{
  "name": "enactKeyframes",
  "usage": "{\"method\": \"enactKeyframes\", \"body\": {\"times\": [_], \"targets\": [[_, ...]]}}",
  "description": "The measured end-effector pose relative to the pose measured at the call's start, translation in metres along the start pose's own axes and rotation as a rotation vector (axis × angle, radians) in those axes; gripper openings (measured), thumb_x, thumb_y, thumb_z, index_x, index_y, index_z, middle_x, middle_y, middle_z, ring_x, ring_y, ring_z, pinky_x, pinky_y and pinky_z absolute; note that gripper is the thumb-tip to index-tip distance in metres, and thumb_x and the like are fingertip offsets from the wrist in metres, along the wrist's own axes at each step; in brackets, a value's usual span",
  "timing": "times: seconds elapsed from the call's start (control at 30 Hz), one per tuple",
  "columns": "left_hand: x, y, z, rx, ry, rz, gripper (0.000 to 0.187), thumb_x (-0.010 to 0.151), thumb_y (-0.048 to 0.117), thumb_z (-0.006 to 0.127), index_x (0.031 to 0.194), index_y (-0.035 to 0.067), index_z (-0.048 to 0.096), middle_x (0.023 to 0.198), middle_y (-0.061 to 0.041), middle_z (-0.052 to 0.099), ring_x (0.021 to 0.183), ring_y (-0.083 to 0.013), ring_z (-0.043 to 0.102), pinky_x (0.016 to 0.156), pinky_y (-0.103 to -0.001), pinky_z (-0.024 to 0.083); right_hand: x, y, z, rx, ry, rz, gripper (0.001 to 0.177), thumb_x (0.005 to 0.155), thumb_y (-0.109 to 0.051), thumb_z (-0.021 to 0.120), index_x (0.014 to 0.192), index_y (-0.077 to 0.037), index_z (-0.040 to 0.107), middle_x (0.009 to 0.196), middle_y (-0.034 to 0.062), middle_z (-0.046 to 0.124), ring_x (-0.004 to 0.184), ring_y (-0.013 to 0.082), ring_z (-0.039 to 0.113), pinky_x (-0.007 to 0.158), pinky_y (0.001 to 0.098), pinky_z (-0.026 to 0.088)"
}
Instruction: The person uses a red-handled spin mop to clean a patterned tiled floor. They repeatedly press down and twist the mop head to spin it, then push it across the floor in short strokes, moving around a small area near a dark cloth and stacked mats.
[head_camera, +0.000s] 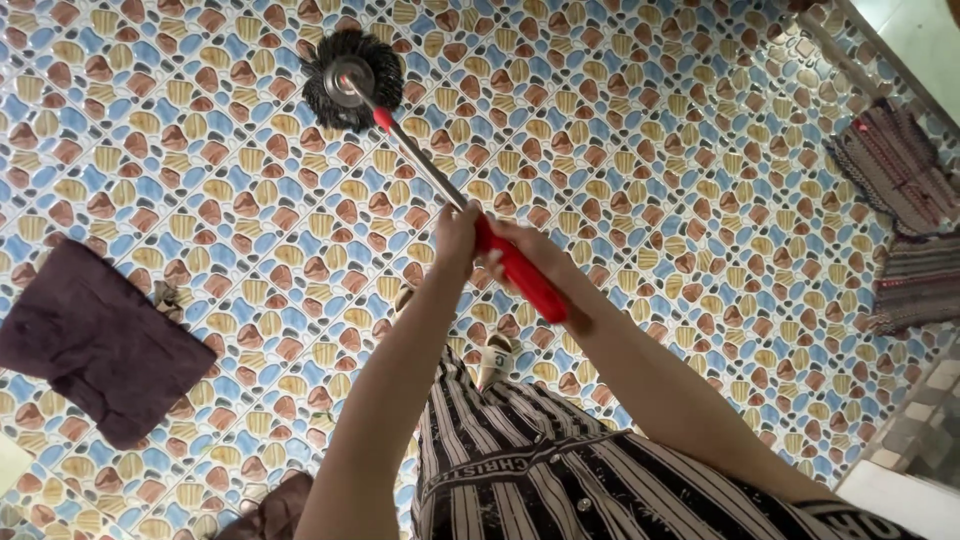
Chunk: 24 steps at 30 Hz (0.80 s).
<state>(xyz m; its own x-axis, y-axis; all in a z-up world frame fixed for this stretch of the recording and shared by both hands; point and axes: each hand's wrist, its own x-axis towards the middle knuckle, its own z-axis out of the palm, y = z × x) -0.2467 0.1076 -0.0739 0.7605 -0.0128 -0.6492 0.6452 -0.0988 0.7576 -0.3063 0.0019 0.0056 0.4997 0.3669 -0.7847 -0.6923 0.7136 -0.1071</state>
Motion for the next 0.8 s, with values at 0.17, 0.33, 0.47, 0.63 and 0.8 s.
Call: {"method": "enactKeyframes", "body": {"times": [0.17, 0.33, 0.47, 0.63, 0.8], "targets": [[-0.103, -0.012, 0.012, -0.249, -0.254, -0.351, 0.039, 0.077, 0.020, 0.069, 0.106, 0.005, 0.048, 0.082, -0.015, 0.054, 0.063, -0.0287, 0.062, 0.041, -0.037, 0.054, -0.095, 0.040, -0.042, 0.105, 0.065, 0.056, 0.031, 0.087, -0.027, 0.059, 0.108, -0.006, 0.048, 0.085, 0.0025, 0.053, 0.056, 0.0031, 0.045, 0.042, 0.0125, 0.035], [-0.172, -0.007, 0.023, -0.342, -0.464, -0.502, 0.030, 0.082, 0.019, 0.065, 0.101, 0.004, 0.047, 0.077, -0.012, 0.055, 0.062, -0.0256, 0.065, 0.048, -0.037, 0.056, -0.194, 0.051, -0.018, 0.169, 0.255, 0.110, 0.033, 0.090, -0.030, 0.054, 0.109, -0.005, 0.045, 0.074, -0.0042, 0.044, 0.052, -0.0003, 0.040, 0.041, 0.0104, 0.031], [-0.166, 0.005, 0.019, -0.374, -0.484, -0.477, 0.031, 0.082, 0.018, 0.067, 0.097, -0.001, 0.049, 0.076, -0.017, 0.056, 0.060, -0.0278, 0.066, 0.048, -0.041, 0.058, -0.185, 0.041, -0.021, 0.221, 0.135, 0.144, 0.032, 0.090, -0.026, 0.052, 0.115, -0.008, 0.045, 0.079, 0.0004, 0.049, 0.056, 0.0035, 0.046, 0.042, 0.0135, 0.034], [-0.164, 0.096, -0.024, -0.501, -0.532, -0.479, 0.024, 0.084, 0.011, 0.064, 0.093, -0.006, 0.048, 0.074, -0.014, 0.052, 0.057, -0.0214, 0.059, 0.044, -0.029, 0.053, -0.155, 0.014, 0.023, 0.292, -0.006, 0.090, 0.027, 0.090, -0.020, 0.051, 0.113, -0.009, 0.046, 0.089, 0.0005, 0.049, 0.062, 0.0022, 0.047, 0.045, 0.0123, 0.035], [-0.104, 0.134, -0.063, -0.555, -0.584, -0.500, 0.021, 0.086, 0.013, 0.059, 0.090, -0.001, 0.044, 0.072, -0.007, 0.048, 0.057, -0.0126, 0.053, 0.044, -0.020, 0.045, -0.076, -0.014, 0.051, 0.321, -0.126, 0.101, 0.025, 0.090, -0.017, 0.051, 0.114, -0.009, 0.046, 0.104, 0.0036, 0.051, 0.073, 0.0054, 0.051, 0.051, 0.0153, 0.038]]}}
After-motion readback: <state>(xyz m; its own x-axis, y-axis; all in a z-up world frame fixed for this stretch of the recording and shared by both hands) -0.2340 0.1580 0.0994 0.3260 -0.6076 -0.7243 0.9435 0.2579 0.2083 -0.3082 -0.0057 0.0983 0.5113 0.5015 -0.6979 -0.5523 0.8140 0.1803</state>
